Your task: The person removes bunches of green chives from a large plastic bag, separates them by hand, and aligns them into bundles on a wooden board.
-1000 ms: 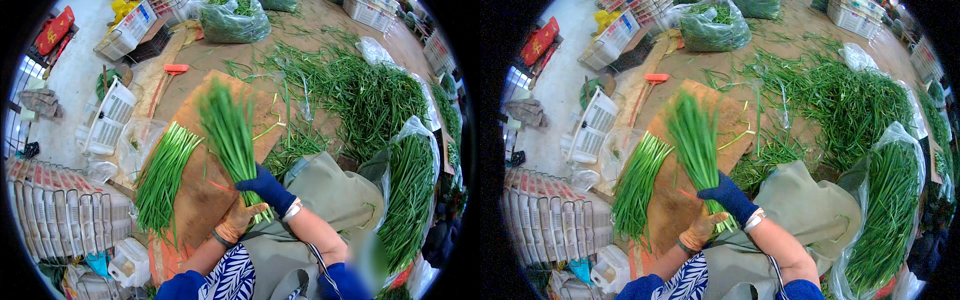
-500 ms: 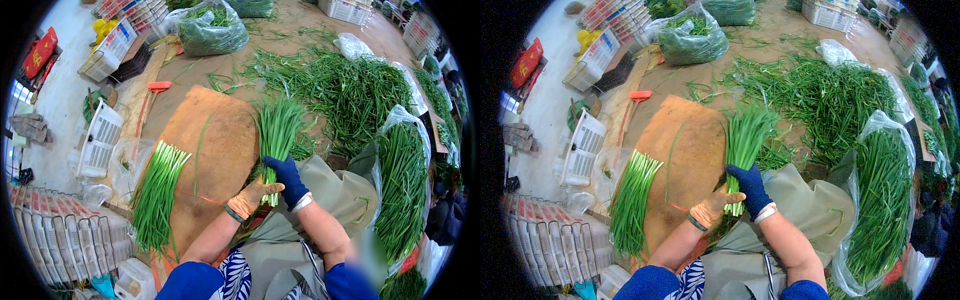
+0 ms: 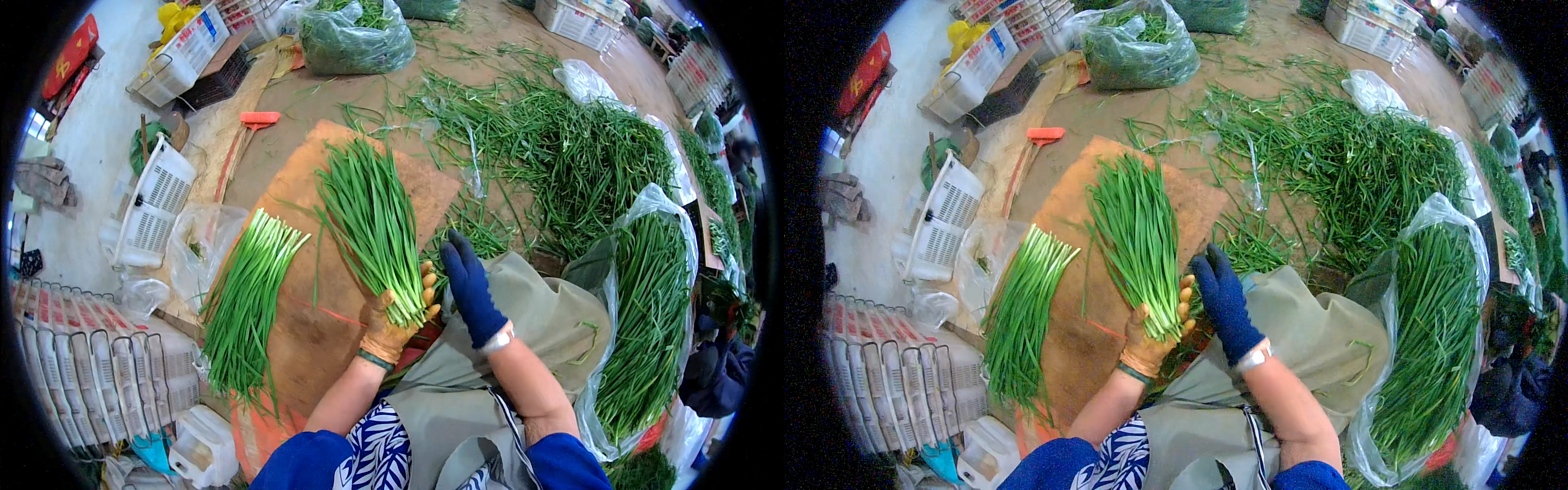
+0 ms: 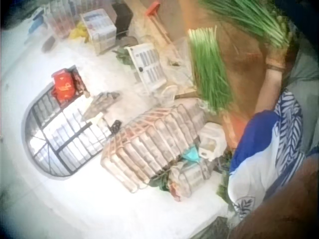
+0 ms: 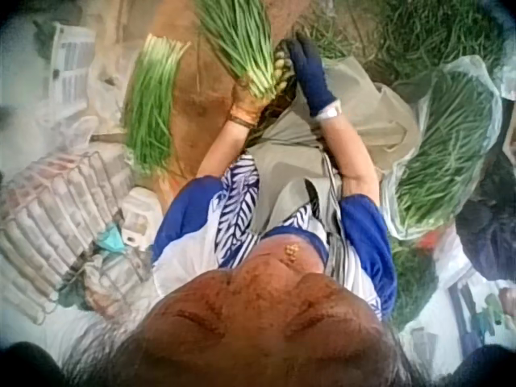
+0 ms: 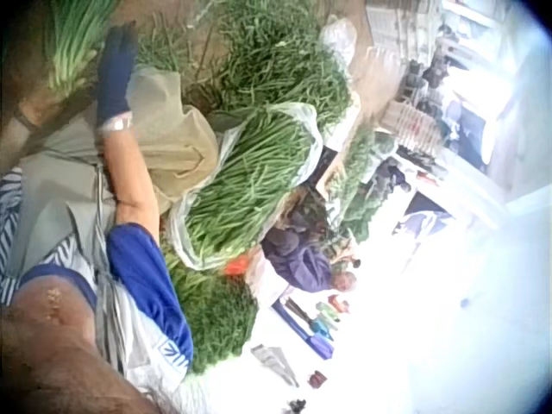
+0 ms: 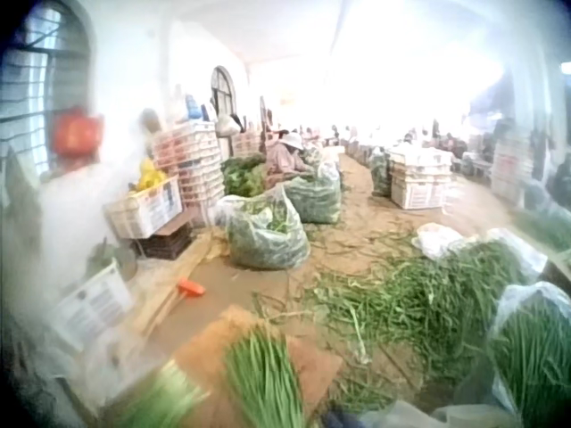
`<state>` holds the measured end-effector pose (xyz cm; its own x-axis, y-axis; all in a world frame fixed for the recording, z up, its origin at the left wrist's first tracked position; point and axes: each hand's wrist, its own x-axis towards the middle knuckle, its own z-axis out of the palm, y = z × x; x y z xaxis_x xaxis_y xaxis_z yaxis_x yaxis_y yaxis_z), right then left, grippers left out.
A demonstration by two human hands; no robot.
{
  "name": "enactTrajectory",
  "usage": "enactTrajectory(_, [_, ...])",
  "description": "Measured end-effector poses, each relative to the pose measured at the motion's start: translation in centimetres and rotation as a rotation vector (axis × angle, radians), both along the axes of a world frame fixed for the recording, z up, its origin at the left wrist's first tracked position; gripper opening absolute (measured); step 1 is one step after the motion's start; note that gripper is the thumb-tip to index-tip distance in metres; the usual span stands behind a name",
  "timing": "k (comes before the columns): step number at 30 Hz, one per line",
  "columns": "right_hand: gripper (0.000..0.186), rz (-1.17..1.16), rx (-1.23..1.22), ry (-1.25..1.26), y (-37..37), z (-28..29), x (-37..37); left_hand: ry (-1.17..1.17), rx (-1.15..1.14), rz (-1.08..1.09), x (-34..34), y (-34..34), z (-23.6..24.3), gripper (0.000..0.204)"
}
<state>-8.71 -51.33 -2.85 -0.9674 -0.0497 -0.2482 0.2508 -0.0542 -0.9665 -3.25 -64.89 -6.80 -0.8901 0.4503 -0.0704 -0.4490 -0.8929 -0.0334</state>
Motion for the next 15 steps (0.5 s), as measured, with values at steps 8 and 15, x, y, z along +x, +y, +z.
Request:
enactTrajectory(8, [0.050,0.311,1.036,0.855,-1.9,-0.9,3.4,-0.055,0.675,0.202,0.8,3.4,-0.1,0.059])
enactTrajectory(15, [0.022,0.101,0.276,0.437,2.9,0.9,0.8,-0.066,-0.072,0.182,-0.8,1.8,0.9,0.063])
